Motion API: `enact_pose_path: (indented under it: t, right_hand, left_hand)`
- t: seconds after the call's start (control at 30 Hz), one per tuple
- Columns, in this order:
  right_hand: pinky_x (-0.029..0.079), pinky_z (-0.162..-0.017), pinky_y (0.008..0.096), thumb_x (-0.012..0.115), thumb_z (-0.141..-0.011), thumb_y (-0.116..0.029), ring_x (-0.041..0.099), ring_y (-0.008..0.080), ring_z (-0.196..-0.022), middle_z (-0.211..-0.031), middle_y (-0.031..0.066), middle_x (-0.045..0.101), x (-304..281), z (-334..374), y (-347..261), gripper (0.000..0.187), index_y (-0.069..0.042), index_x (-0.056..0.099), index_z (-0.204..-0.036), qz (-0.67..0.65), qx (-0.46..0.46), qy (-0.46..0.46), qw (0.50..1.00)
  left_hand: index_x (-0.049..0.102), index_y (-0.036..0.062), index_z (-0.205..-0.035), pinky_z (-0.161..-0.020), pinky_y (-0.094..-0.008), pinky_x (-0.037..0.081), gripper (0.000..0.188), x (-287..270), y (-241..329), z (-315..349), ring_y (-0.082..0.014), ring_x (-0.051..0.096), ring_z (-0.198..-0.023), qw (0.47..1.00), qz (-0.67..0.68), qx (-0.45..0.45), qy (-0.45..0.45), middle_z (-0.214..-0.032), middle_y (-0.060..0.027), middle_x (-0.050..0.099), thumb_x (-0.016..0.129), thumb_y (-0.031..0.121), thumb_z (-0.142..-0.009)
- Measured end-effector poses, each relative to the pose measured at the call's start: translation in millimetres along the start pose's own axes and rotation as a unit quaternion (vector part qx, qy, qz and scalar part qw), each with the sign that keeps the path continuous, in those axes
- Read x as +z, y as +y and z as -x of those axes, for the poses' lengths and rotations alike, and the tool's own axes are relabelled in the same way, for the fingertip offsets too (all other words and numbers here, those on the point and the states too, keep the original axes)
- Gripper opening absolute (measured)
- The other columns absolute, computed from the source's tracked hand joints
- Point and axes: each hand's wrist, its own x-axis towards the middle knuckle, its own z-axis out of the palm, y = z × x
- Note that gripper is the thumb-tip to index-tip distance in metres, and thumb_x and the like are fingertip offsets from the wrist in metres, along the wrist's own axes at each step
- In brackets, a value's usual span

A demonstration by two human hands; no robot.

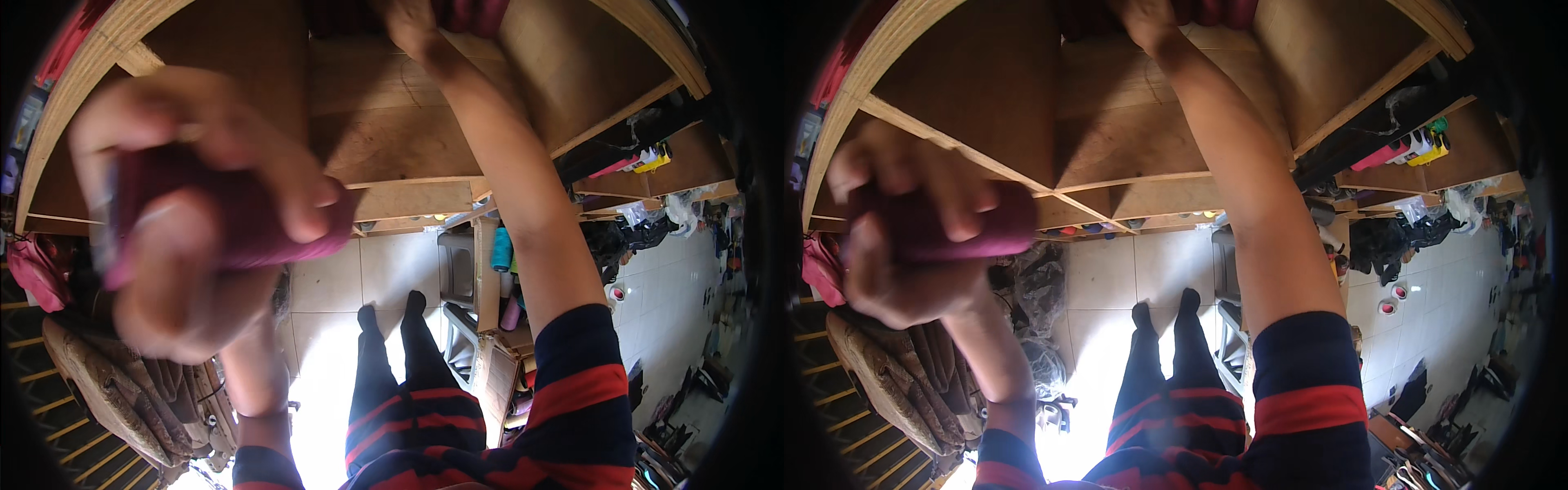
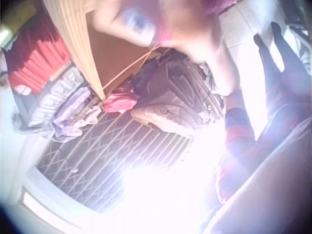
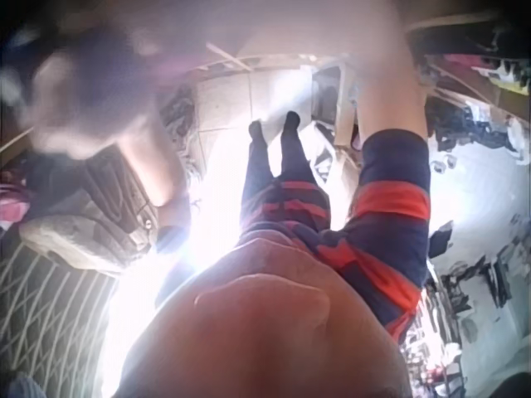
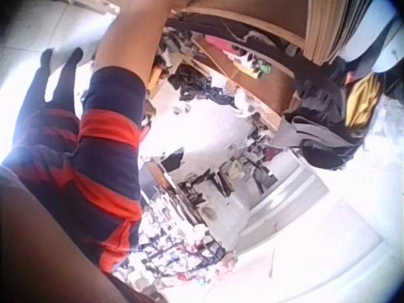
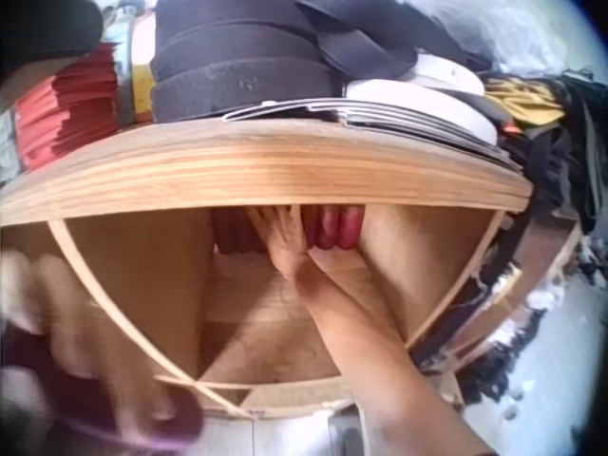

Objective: The person picks up thread spools from cardboard boxes and organizes them by placing them into the cubbies of a wooden shelving unit.

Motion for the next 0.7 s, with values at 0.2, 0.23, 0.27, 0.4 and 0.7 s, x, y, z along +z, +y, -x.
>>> enact_pose_path:
  t: [0.2,0.23,0.27,0.4,0.7]
  right_hand:
    - [0.033,-0.098,0.0568,0.053,-0.088,-0.019,0.036,0.0295,-0.130,-0.134,0.0073,0.046,-4.7,-0.5,-10.6,0.037,-0.023,0.056,-0.124,-0.012,0.012,0.038,0.999]
    - [0.034,-0.098,0.0569,0.053,-0.088,-0.020,0.037,0.0296,-0.129,-0.135,0.0075,0.045,-5.4,-1.4,-9.4,0.036,-0.023,0.057,-0.124,-0.010,0.017,0.022,1.000]
    - [0.034,-0.098,0.0570,0.053,-0.088,-0.020,0.037,0.0297,-0.129,-0.135,0.0077,0.045,-5.7,-3.7,-6.6,0.035,-0.023,0.057,-0.123,-0.008,0.022,0.005,1.000]
    - [0.033,-0.098,0.0578,0.053,-0.088,-0.020,0.037,0.0296,-0.128,-0.139,0.0080,0.043,-11.4,-5.7,-14.5,0.036,-0.024,0.056,-0.123,-0.004,0.008,-0.008,1.000]
    - [0.029,-0.103,0.0608,0.052,-0.091,-0.026,0.035,0.0282,-0.131,-0.145,0.0042,0.038,-4.2,-3.2,-10.0,0.042,-0.031,0.050,-0.132,0.049,0.002,-0.039,0.998]
  left_hand:
    - [0.049,0.0002,-0.109,-0.051,-0.0326,0.047,0.029,-16.6,39.6,5.1,-0.0176,0.053,-0.055,0.998,-0.062,0.008,0.029,-0.094,-0.0147,0.052,0.053,0.016,-0.086]
    - [0.049,0.0002,-0.109,-0.051,-0.0324,0.047,0.028,-19.7,41.1,5.6,-0.0175,0.053,-0.055,0.997,-0.072,0.004,0.039,-0.094,-0.0146,0.052,0.054,0.016,-0.086]
    - [0.050,0.0003,-0.109,-0.051,-0.0322,0.047,0.028,-22.4,41.6,5.2,-0.0173,0.053,-0.056,0.995,-0.082,0.001,0.049,-0.094,-0.0144,0.052,0.054,0.016,-0.086]
    - [0.050,0.0006,-0.109,-0.051,-0.0314,0.047,0.028,-30.0,52.6,6.5,-0.0168,0.053,-0.056,0.988,-0.131,-0.012,0.087,-0.093,-0.0139,0.052,0.055,0.016,-0.086]
    - [0.050,0.0012,-0.107,-0.052,-0.0296,0.046,0.027,-44.6,54.1,9.5,-0.0157,0.054,-0.057,0.978,-0.173,-0.026,0.115,-0.092,-0.0128,0.053,0.058,0.016,-0.086]
